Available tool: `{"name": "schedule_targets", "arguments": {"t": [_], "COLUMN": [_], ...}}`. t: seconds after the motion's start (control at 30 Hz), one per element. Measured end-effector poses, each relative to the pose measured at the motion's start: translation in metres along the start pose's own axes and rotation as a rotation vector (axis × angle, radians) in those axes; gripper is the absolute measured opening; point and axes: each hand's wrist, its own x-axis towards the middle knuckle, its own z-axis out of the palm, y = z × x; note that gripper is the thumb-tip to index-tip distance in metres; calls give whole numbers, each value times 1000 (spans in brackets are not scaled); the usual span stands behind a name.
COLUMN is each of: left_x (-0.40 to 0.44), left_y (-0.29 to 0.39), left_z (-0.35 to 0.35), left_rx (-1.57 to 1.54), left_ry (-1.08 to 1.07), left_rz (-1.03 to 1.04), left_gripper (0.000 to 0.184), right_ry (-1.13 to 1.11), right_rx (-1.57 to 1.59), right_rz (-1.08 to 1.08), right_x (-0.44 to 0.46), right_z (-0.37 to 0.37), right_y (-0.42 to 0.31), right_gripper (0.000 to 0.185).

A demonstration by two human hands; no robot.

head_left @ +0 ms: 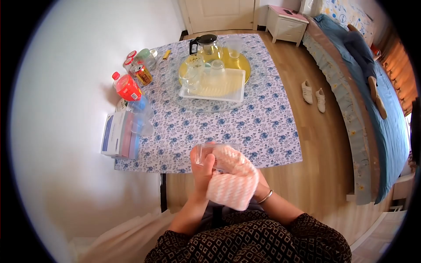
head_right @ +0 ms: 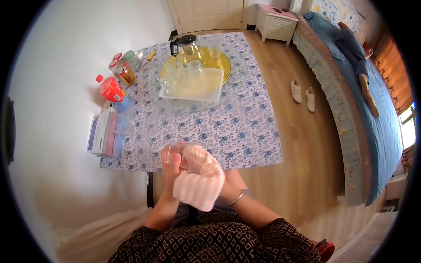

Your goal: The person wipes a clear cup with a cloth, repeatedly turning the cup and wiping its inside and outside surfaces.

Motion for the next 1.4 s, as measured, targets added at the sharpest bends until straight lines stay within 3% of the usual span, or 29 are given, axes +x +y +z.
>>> {"name": "schedule_targets", "arguments": {"t": [0.1, 0.3, 0.4, 0.47, 0.57, 0.63, 0.77, 0.83, 0.97, 1.03, 1.07, 1.13, 1.2, 1.3, 1.4], "left_x": [-11, -27, -38, -44, -48, -48, -38, -37, -42, -45, -46, -45, -46, -51, -49], "left_y": [-1, 21, 37, 39, 39, 35, 36, 35, 41, 46, 44, 38, 35, 38, 38], "left_z": [-12, -11, -4, 1, -2, -9, -8, -13, -11, -9, -11, -15, -19, -14, -12], "left_rx": [72, -37, 39, 121, 39, -3, -219, -319, -421, -366, -366, -247, -242, -305, -405], "left_ry": [-137, -146, -142, -27, -5, -85, -337, -437, -330, -16, -15, 109, 92, 7, -162], "left_rz": [68, -30, -151, -216, -314, -250, 2, -37, -116, -320, -319, -381, -371, -286, -150], "left_gripper": [49, 47, 44, 44, 49, 52, 57, 56, 47, 40, 40, 38, 40, 46, 53], "right_ry": [-155, -410, -464, -469, -484, -495, -470, -450, -425, -381, -358, -322, -288, -339, -371], "right_rx": [317, 642, 679, 744, 930, 1010, 747, 517, 253, -449, -516, -552, -588, 91, 320], "right_rz": [75, 269, 310, 363, 502, 566, 450, 318, 124, -185, -193, -255, -324, -16, 230], "right_x": [-2, 6, 7, 2, -5, -6, -14, -19, -18, -13, -10, -14, -12, -15, -22], "right_z": [-4, 0, 3, 1, -7, -8, 10, 20, 32, 35, 34, 33, 37, 44, 36], "right_y": [19, 71, 88, 95, 96, 93, 59, 44, 25, 13, 22, 32, 24, -8, -40], "right_gripper": [40, 39, 39, 39, 41, 42, 44, 44, 45, 45, 46, 47, 48, 50, 50]}}
